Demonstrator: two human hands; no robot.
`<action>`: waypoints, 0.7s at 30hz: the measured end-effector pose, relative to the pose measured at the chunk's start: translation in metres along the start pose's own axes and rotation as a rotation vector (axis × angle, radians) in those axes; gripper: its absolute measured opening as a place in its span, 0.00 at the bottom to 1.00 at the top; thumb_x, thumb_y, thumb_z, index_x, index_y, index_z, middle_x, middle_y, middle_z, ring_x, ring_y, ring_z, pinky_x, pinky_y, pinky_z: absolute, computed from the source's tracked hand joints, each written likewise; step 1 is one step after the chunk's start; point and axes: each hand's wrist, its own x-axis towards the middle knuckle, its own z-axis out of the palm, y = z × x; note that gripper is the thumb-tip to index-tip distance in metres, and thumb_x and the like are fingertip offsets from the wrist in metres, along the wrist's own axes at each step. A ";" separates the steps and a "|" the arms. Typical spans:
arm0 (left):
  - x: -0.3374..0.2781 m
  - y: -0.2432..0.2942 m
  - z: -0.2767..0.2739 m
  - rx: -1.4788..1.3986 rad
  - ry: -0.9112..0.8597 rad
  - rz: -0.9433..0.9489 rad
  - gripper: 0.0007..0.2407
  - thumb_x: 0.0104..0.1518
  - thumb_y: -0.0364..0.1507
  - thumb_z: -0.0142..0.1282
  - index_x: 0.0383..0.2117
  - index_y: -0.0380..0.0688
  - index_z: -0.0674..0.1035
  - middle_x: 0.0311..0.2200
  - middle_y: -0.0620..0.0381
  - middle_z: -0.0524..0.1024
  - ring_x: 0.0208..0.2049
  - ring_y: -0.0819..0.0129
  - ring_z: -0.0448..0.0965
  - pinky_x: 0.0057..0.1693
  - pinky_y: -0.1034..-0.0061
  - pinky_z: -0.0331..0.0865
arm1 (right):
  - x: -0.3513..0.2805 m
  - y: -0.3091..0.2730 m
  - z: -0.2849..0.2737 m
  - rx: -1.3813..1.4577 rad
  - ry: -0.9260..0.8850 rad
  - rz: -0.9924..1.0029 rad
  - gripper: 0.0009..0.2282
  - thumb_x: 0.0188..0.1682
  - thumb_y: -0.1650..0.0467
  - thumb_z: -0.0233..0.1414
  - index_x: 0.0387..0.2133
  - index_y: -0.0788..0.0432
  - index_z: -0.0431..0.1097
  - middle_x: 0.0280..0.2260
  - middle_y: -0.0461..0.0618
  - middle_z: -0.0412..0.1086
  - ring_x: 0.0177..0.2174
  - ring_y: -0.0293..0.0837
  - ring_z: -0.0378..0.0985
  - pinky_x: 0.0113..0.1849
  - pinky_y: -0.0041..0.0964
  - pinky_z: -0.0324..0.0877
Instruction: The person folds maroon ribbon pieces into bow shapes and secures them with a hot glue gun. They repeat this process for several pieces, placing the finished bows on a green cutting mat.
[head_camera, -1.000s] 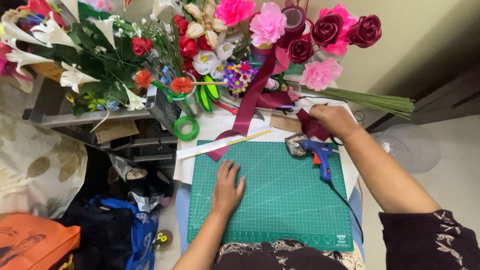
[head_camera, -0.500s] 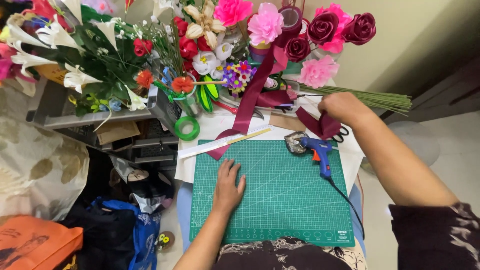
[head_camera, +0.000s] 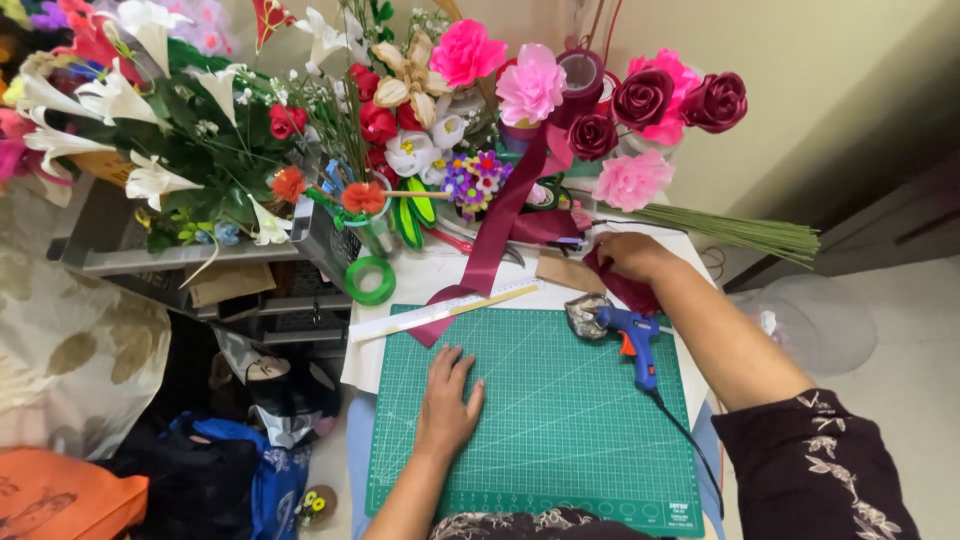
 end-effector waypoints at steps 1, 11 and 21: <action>0.002 0.000 0.000 0.001 0.002 0.001 0.17 0.61 0.32 0.52 0.54 0.38 0.75 0.60 0.44 0.68 0.67 0.48 0.58 0.67 0.53 0.57 | -0.002 -0.003 -0.004 -0.001 0.002 -0.001 0.14 0.42 0.77 0.49 0.36 0.48 0.77 0.55 0.35 0.68 0.46 0.48 0.74 0.41 0.41 0.67; 0.000 -0.002 0.001 0.013 -0.002 0.005 0.17 0.61 0.33 0.51 0.54 0.37 0.75 0.60 0.43 0.68 0.67 0.47 0.58 0.68 0.52 0.56 | -0.030 -0.033 -0.020 0.141 -0.025 0.093 0.18 0.43 0.78 0.43 0.43 0.50 0.73 0.53 0.45 0.69 0.46 0.54 0.73 0.41 0.43 0.67; -0.001 -0.006 0.003 0.017 0.030 0.047 0.17 0.61 0.33 0.52 0.52 0.37 0.76 0.59 0.42 0.68 0.66 0.46 0.59 0.67 0.52 0.57 | 0.001 -0.009 -0.002 0.019 0.002 0.034 0.13 0.47 0.75 0.48 0.40 0.49 0.76 0.48 0.50 0.71 0.47 0.55 0.74 0.45 0.45 0.70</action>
